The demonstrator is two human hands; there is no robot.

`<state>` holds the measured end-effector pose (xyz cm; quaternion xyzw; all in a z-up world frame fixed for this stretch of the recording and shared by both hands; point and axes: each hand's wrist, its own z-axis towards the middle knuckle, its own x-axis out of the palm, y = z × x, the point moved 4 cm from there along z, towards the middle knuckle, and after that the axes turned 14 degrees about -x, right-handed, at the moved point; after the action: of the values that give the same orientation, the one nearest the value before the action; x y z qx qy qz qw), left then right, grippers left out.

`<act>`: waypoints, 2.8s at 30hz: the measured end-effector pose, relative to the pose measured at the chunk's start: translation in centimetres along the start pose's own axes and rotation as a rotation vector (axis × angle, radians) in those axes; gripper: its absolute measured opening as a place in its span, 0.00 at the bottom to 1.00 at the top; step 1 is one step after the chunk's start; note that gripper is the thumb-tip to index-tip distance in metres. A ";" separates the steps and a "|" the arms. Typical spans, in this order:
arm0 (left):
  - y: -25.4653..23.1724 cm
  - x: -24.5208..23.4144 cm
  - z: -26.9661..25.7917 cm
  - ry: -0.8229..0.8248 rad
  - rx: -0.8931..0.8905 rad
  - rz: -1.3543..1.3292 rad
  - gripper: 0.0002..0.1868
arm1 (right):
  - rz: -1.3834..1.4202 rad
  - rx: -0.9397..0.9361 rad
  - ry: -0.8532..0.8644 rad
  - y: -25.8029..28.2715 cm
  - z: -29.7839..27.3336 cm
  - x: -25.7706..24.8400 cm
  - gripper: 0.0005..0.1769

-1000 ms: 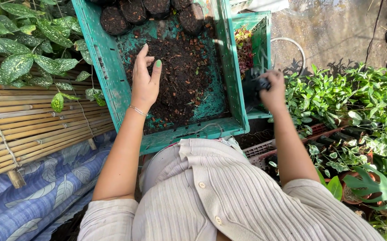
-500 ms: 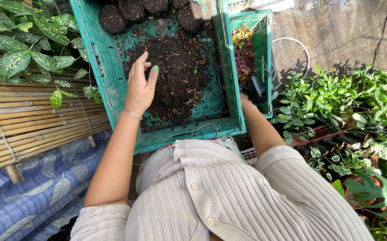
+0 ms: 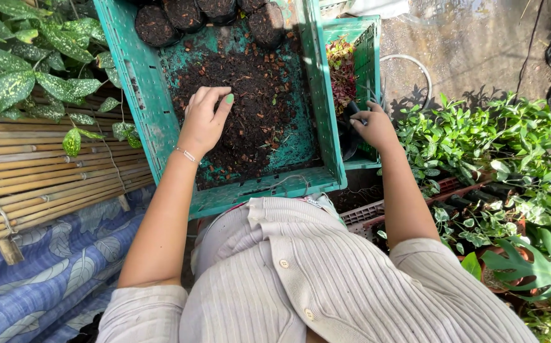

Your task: Mixing soil with bare hands in a green crate and filling small black plastic nursery bags.

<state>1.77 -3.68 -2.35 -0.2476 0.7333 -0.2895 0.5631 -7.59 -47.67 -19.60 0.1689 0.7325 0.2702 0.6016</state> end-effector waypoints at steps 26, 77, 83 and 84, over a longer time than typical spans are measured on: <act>-3.0 6.3 5.5 0.082 0.043 0.179 0.24 | -0.001 0.227 0.099 6.3 5.6 -8.6 0.14; 3.5 -0.7 4.7 -0.105 -0.079 -0.335 0.33 | 0.861 0.527 -0.319 7.4 33.3 10.1 0.34; 1.0 -1.8 2.2 -0.225 0.188 -0.124 0.32 | 1.105 0.362 -0.160 3.6 35.9 13.3 0.23; 0.2 -2.5 1.9 -0.219 0.192 -0.174 0.35 | 1.161 0.302 -0.219 2.5 35.9 13.5 0.21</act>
<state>4.23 -2.10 -1.15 -0.2854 0.6125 -0.3771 0.6333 24.15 -31.05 -33.49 0.6509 0.4847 0.4284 0.3974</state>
